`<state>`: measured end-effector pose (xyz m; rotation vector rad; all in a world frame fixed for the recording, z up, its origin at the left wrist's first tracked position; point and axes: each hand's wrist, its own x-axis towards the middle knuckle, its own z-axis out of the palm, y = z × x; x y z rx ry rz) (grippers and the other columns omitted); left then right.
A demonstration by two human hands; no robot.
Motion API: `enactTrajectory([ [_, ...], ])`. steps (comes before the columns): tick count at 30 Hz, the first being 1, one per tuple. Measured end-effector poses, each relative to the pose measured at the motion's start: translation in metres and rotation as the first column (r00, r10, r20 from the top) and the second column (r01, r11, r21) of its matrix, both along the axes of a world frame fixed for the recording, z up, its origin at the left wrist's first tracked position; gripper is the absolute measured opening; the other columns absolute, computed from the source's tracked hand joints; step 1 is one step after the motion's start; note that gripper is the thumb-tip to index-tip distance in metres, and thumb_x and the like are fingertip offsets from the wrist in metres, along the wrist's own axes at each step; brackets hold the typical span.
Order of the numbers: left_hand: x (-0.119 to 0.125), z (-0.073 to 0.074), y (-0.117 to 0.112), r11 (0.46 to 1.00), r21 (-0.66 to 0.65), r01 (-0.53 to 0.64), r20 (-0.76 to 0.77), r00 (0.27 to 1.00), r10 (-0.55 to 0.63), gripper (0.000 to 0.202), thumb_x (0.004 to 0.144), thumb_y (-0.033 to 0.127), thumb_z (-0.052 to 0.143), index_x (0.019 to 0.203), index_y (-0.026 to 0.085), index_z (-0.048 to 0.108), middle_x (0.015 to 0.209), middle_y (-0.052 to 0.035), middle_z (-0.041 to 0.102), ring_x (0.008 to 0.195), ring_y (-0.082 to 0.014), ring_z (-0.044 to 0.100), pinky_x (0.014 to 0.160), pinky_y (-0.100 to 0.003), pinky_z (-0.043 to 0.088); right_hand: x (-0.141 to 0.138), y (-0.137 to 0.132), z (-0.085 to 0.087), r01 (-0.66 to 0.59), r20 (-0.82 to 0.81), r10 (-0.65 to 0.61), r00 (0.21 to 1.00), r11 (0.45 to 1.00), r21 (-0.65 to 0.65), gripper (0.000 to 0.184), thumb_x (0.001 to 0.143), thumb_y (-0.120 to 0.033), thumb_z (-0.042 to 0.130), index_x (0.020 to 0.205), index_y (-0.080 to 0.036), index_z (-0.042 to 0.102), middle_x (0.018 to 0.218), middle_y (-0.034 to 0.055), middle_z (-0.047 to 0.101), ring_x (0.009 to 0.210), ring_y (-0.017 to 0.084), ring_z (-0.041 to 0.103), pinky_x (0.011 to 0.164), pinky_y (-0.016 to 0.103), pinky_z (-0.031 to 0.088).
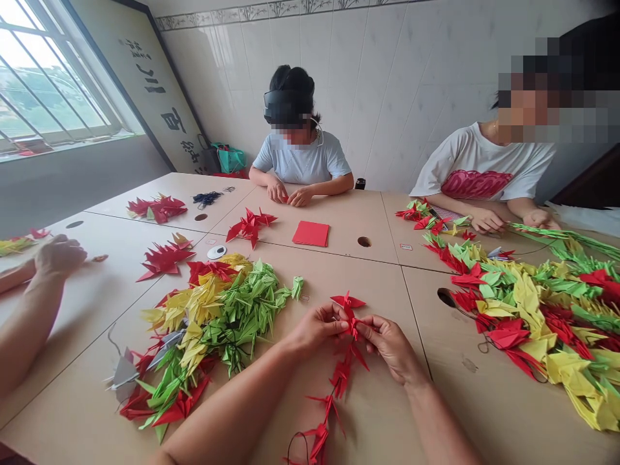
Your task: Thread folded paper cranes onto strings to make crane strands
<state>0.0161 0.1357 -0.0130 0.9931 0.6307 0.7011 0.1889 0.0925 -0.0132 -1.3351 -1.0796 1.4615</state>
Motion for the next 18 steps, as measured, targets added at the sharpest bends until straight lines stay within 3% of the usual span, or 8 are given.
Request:
enactTrajectory([
  [5,-0.0023,-0.0014,0.0004,0.999,0.028,0.031,-0.169,0.985,-0.026,0.033,0.067,0.041,0.072,0.08,0.014,0.058,0.058,0.0029,0.057,0.045,-0.0066,0.05,0.046,-0.019,0.035,-0.0013,-0.0009,0.0047,-0.013,0.009,0.014,1.0,0.999,-0.031,0.044,0.056,-0.056,0.075,0.071,-0.015,0.064,0.06,-0.0021,0.054,0.05,0.008,0.041,0.046,0.022,0.031],
  [11,0.0005,-0.0014,0.0005,1.0,-0.016,0.02,-0.063,0.998,-0.021,0.036,0.059,0.038,0.078,0.076,0.012,0.06,0.064,0.0005,0.061,0.058,-0.009,0.056,0.061,-0.024,0.042,-0.0008,-0.0011,0.0026,-0.024,0.016,0.025,1.0,0.999,-0.044,0.041,0.058,-0.051,0.075,0.069,-0.015,0.06,0.06,-0.0023,0.054,0.05,0.008,0.042,0.047,0.021,0.03],
  [18,0.0035,0.0003,-0.0008,0.999,-0.018,0.033,-0.008,0.999,-0.033,0.037,0.056,0.035,0.081,0.069,0.012,0.055,0.061,0.0017,0.059,0.056,-0.0077,0.053,0.058,-0.022,0.039,0.0013,-0.0012,-0.0035,-0.069,0.006,0.069,0.998,0.998,-0.008,0.037,0.061,-0.048,0.075,0.067,-0.015,0.058,0.058,-0.003,0.052,0.05,0.008,0.04,0.048,0.022,0.03],
])
